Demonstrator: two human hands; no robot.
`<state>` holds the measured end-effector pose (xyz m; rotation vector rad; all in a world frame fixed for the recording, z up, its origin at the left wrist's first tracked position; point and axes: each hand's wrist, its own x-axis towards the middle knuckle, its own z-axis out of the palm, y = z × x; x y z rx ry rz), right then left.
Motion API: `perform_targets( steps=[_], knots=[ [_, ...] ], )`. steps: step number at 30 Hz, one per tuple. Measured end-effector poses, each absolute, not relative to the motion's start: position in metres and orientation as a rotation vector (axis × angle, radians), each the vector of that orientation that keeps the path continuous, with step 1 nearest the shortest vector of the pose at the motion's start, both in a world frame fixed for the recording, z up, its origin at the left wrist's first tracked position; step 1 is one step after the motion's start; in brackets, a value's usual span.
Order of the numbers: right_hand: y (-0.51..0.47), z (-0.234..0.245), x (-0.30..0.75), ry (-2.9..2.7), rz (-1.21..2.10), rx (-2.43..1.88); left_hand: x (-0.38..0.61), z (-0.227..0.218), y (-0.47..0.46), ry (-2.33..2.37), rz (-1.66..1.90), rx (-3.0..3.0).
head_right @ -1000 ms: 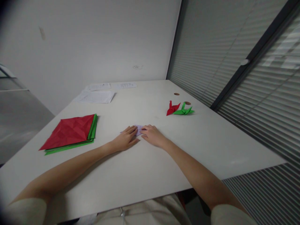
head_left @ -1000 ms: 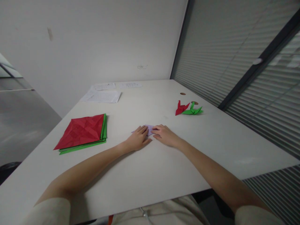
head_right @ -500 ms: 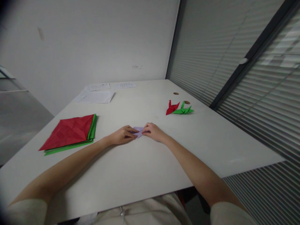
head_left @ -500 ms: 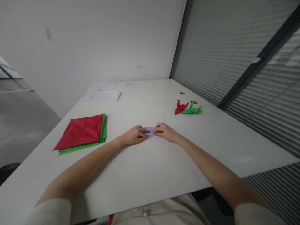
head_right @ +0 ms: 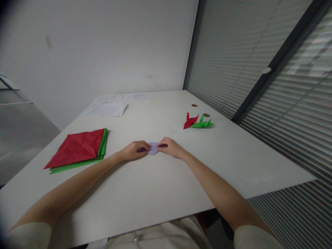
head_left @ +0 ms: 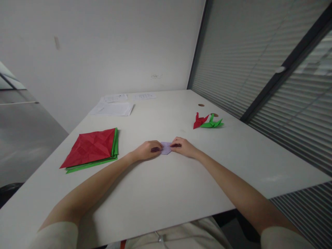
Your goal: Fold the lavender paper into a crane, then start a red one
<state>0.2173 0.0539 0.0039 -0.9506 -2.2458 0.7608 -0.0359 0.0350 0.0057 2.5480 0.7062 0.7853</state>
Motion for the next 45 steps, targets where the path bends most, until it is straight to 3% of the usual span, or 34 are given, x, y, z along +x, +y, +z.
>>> perform_targets(
  steps=[18, 30, 38, 45],
  knots=[
    [0.063, -0.002, 0.221, -2.276, 0.643, -1.157, -0.032, 0.006, 0.033, 0.572, 0.632, 2.713],
    [0.065, -0.005, 0.22, -2.332, 0.519, -1.202, -0.034, -0.001, 0.04, 0.653, 0.673, 2.595],
    [0.067, -0.006, 0.223, -2.337, 0.563, -1.13, -0.033, 0.005, 0.033, 0.557, 0.717, 2.827],
    [0.067, -0.007, 0.222, -2.316, 0.567, -1.159, -0.015, 0.007, 0.015, 0.852, 0.64, 2.992]
  ],
)
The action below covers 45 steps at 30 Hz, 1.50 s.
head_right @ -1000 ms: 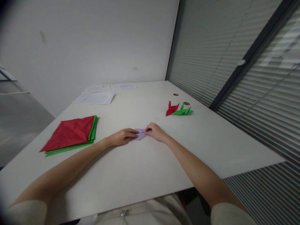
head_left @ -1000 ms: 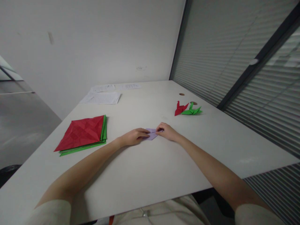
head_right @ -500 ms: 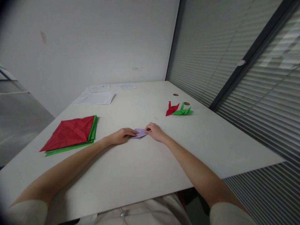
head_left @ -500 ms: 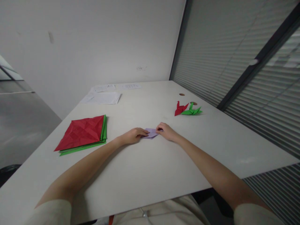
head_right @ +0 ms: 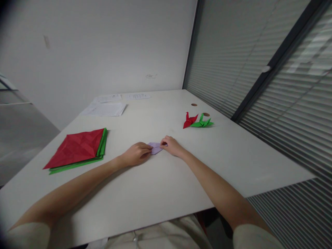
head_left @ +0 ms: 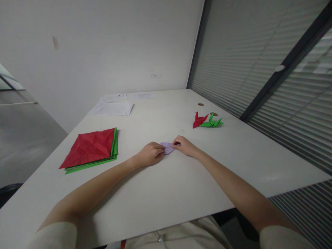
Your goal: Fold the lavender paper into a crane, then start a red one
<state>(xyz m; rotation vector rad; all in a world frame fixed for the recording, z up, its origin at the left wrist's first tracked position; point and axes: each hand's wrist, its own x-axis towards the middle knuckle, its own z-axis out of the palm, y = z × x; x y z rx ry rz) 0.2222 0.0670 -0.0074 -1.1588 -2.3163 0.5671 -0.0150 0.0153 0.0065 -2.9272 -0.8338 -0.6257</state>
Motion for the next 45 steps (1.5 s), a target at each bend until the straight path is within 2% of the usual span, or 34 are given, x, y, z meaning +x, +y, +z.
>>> perform_targets(
  steps=[9, 14, 20, 27, 33, 37, 45],
  knots=[
    [0.068, -0.009, 0.224, -2.332, 0.552, -1.119, -0.015, 0.007, 0.012, -0.83, -0.474, -2.828],
    [0.052, 0.007, 0.218, -2.374, 0.242, -0.933, -0.018, 0.002, 0.017, -0.863, -0.609, -2.809],
    [0.04, 0.013, 0.205, -2.478, 0.036, -0.704, -0.016, 0.0, 0.015, -0.933, -0.758, -2.749],
    [0.037, 0.009, 0.201, -2.528, -0.021, -0.64, -0.015, 0.0, 0.016, -0.818, -0.764, -2.712],
    [0.037, 0.009, 0.198, -2.579, -0.104, -0.632, -0.016, 0.006, 0.019, -0.687, -0.634, -2.708],
    [0.038, 0.007, 0.199, -2.629, -0.011, -0.601, -0.021, 0.009, 0.02, -0.606, -0.548, -2.802],
    [0.033, 0.021, 0.209, -2.621, 0.333, -0.646, -0.028, 0.012, 0.021, -0.574, -0.605, -3.021]
  ],
)
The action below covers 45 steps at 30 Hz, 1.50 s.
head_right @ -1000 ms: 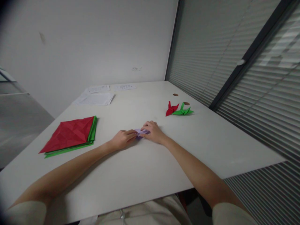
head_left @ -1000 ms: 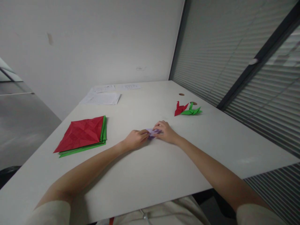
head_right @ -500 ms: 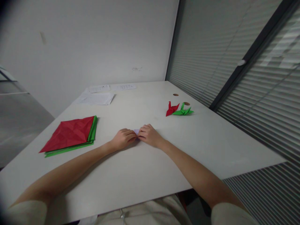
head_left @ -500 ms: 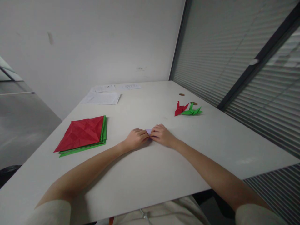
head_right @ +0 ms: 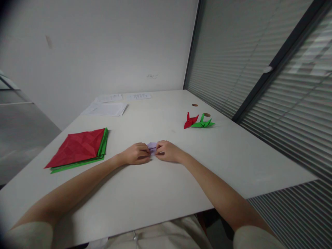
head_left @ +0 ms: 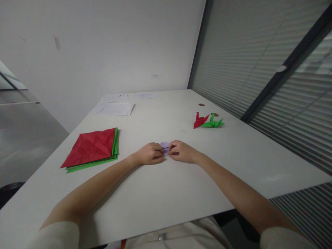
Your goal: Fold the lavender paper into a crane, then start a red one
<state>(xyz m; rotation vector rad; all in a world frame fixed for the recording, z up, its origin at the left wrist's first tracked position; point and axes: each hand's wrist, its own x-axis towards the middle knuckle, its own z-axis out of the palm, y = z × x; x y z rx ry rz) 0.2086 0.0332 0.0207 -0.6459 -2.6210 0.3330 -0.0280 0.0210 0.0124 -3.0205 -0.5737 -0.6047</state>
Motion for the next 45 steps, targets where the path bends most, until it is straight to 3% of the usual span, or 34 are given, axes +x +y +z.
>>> perform_targets(
  steps=[23, 30, 36, 45],
  knots=[
    [0.061, 0.002, 0.219, -2.508, 0.3, -0.896, -0.006, 0.017, -0.006, -0.406, -0.703, -3.299],
    [0.06, 0.003, 0.22, -2.595, 0.453, -0.773, -0.009, 0.0, 0.008, -0.975, -1.08, -2.922],
    [0.057, 0.005, 0.22, -2.604, 0.569, -0.795, -0.01, -0.009, 0.016, -1.109, -0.813, -2.847],
    [0.056, 0.009, 0.222, -2.622, 0.627, -0.826, -0.011, -0.007, 0.015, -1.066, -0.776, -2.881]
  ],
)
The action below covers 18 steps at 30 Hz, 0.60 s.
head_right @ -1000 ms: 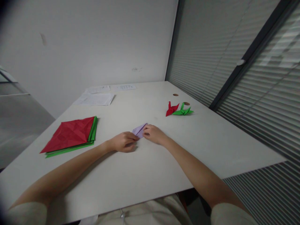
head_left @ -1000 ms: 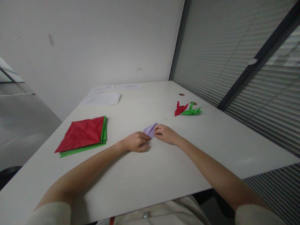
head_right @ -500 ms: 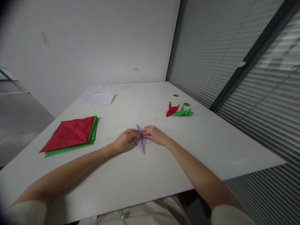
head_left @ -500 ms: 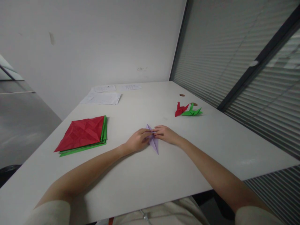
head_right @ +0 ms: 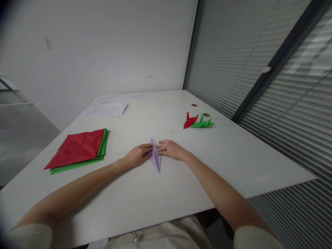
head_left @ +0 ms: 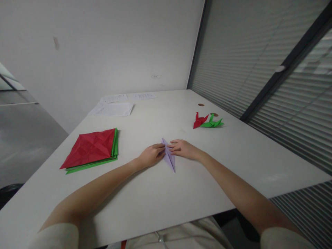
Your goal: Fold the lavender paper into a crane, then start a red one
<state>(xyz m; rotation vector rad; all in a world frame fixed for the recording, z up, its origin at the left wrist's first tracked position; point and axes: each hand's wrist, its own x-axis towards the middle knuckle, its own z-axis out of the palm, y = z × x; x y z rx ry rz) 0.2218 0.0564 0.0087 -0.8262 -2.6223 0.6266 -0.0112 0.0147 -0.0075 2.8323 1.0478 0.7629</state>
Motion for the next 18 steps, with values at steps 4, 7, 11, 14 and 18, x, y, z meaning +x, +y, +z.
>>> perform_targets(
  steps=[4, 7, 11, 14, 18],
  knots=[
    [0.0552, 0.0108, 0.2224, -2.621, 0.657, -0.84, -0.0119, -0.0057, 0.0148, 0.978, 0.738, 2.834],
    [0.0538, 0.013, 0.2222, -2.634, 0.652, -0.843, -0.0119, -0.0044, 0.0144, 0.944, 0.741, 2.833],
    [0.0523, 0.0146, 0.221, -2.653, 0.61, -0.848, -0.012, -0.0042, 0.0149, 0.962, 0.743, 2.761],
    [0.0517, 0.0154, 0.2206, -2.66, 0.592, -0.851, -0.0125, -0.0055, 0.0169, 1.036, 0.763, 2.691],
    [0.0516, 0.0175, 0.2224, -2.678, 0.61, -0.834, -0.0143, -0.0069, 0.0189, 1.125, 0.761, 2.707]
  ],
)
